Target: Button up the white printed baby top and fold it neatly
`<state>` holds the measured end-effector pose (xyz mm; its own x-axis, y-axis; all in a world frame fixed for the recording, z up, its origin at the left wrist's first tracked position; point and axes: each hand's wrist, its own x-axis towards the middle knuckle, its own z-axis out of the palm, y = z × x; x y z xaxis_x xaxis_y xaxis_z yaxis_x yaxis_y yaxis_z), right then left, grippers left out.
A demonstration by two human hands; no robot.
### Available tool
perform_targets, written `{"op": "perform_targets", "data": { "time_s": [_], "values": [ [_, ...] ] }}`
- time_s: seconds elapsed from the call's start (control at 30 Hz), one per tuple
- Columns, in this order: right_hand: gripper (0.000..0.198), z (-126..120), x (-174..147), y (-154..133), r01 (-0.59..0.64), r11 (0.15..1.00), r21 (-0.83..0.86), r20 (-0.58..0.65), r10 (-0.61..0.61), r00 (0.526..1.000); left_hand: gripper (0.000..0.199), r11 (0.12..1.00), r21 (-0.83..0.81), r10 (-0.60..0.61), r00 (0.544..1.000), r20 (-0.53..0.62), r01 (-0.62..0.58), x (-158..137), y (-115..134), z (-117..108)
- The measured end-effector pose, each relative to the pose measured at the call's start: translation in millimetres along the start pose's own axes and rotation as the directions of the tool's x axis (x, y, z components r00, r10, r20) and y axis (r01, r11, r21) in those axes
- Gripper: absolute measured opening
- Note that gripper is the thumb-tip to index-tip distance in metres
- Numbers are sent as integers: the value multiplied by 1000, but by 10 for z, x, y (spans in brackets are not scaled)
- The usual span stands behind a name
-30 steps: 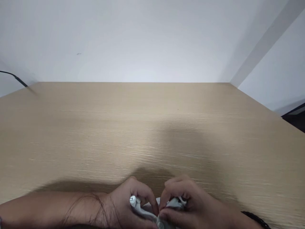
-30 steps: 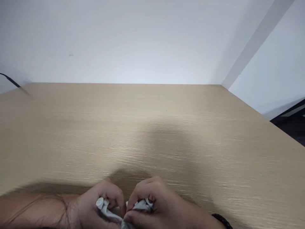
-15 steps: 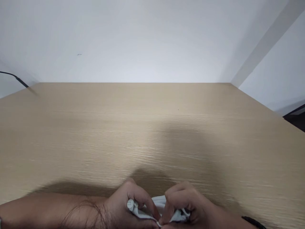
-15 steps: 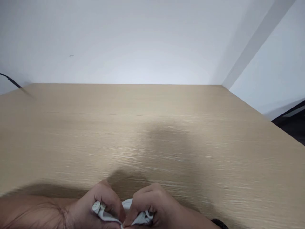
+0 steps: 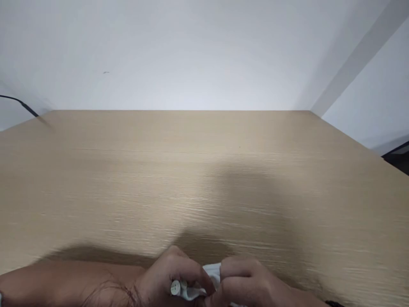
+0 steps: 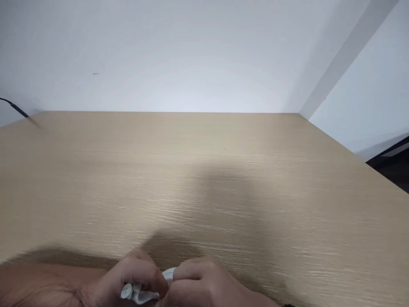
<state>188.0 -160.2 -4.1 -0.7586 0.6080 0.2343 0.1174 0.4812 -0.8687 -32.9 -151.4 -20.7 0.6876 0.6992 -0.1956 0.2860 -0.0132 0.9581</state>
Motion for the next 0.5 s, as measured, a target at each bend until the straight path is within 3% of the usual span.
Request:
{"op": "perform_targets", "data": {
  "time_s": [0.2, 0.5],
  "values": [
    [10, -99, 18, -12, -45, 999, 18, -22, 45, 999, 41, 999, -12, 45, 999, -13, -45, 5, 18, -22],
    [4, -36, -16, -1, 20, 999, -39, -70, -23, 997, 31, 983, -7, 181, 973, 145, -182, 74, -82, -117]
  ]
}}
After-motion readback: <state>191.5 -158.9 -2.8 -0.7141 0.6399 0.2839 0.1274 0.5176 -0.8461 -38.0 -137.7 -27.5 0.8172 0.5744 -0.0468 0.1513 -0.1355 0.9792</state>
